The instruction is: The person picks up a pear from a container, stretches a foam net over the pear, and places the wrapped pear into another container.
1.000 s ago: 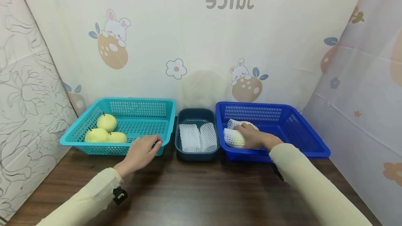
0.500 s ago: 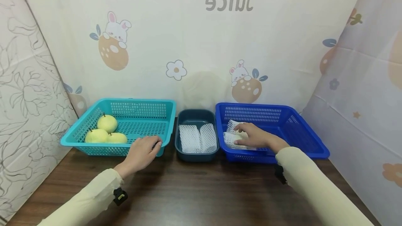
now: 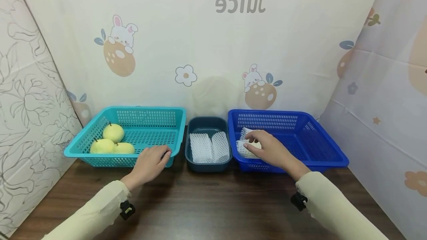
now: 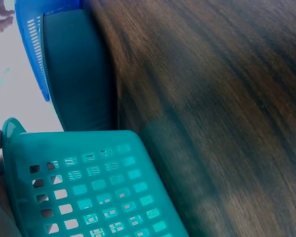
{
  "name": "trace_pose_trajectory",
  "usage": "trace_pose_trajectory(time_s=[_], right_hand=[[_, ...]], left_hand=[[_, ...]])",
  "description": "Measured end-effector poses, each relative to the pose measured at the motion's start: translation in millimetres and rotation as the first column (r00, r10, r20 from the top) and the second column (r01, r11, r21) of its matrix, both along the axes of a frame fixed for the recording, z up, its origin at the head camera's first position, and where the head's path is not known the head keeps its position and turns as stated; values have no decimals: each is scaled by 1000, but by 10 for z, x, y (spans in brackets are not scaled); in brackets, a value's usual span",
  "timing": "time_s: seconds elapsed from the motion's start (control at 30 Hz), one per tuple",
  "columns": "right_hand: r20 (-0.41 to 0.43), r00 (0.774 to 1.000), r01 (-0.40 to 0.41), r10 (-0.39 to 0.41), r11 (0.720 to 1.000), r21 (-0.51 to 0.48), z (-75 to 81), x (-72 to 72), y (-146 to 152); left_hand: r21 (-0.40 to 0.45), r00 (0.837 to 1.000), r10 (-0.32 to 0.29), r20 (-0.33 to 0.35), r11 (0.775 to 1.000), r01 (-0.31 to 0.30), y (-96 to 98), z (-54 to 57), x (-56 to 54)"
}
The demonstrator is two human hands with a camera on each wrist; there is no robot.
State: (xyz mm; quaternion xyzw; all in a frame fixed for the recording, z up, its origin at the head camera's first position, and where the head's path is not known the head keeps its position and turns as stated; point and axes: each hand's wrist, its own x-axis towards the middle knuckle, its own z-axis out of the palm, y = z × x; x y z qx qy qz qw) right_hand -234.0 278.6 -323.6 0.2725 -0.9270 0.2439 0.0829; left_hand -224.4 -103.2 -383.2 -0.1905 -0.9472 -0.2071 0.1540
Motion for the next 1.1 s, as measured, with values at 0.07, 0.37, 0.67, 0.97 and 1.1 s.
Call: trace_pose_trajectory(time_s=[0.07, 0.37, 0.67, 0.97, 1.1], right_hand=[[-29, 999, 22, -22, 1000, 7, -56, 23, -29], [-42, 997, 65, -62, 994, 83, -308, 91, -127], [-262, 965, 44, 22, 969, 242, -496, 90, -183], [-271, 962, 52, 36, 950, 309, -537, 126, -168], [-245, 969, 46, 35, 947, 318, -543, 135, -153]], left_hand=[[2, 1000, 1, -2, 1000, -1, 0, -2, 5], [-8, 1000, 7, -9, 1000, -7, 5, -11, -11], [-31, 1000, 18, -2, 999, -18, 17, -3, -23], [-62, 999, -39, -5, 997, 39, -26, 19, -17], [-83, 991, -132, 27, 988, 134, -102, 52, -19]])
